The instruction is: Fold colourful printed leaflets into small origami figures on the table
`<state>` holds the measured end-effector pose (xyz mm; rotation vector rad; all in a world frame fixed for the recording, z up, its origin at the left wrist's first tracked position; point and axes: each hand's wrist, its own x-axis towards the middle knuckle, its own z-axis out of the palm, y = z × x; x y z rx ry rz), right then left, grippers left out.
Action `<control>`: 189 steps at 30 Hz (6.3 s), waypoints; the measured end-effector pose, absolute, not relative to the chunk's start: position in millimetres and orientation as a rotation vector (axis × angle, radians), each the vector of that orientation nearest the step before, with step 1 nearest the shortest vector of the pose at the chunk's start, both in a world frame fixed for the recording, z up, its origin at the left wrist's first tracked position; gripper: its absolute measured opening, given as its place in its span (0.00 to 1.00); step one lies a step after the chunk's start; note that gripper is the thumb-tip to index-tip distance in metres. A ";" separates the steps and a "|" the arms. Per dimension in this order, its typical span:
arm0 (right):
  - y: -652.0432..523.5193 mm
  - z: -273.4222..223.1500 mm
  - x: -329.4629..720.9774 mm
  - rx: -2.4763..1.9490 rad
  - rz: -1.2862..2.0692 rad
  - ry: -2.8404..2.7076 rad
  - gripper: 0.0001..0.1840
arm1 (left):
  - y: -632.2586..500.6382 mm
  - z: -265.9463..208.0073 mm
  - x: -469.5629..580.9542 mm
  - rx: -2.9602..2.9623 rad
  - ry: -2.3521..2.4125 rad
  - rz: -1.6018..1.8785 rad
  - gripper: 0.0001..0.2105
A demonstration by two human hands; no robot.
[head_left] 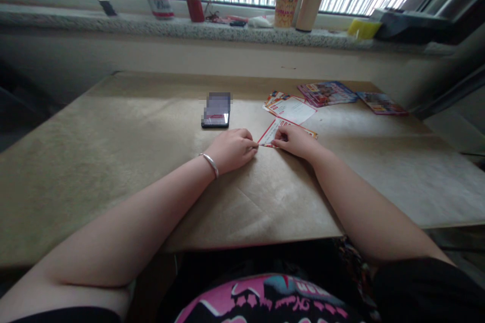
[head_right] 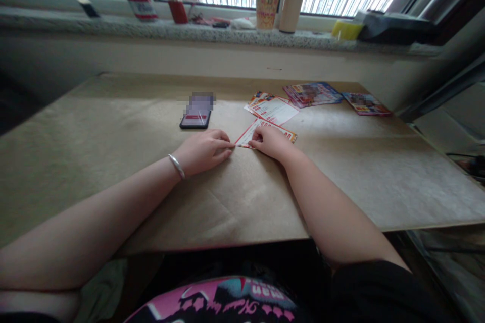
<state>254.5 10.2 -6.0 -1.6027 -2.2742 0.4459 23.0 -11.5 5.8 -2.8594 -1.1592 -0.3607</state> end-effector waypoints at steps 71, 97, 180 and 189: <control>30.2 -26.9 265.2 -1.246 0.079 -2.404 0.19 | -9.7 -5.7 30.4 -3.028 -0.946 -0.247 0.23; 29.0 -29.0 265.1 -1.138 0.177 -2.402 0.19 | -7.3 -8.8 27.8 -3.038 -0.964 0.049 0.28; 24.9 -10.3 268.8 -1.960 -0.368 -2.140 0.19 | -8.1 -9.7 33.1 -3.052 -1.003 -0.182 0.26; 19.1 -7.1 267.8 -1.841 -0.476 -2.117 0.20 | -8.8 -10.8 30.7 -3.072 -1.001 -0.233 0.26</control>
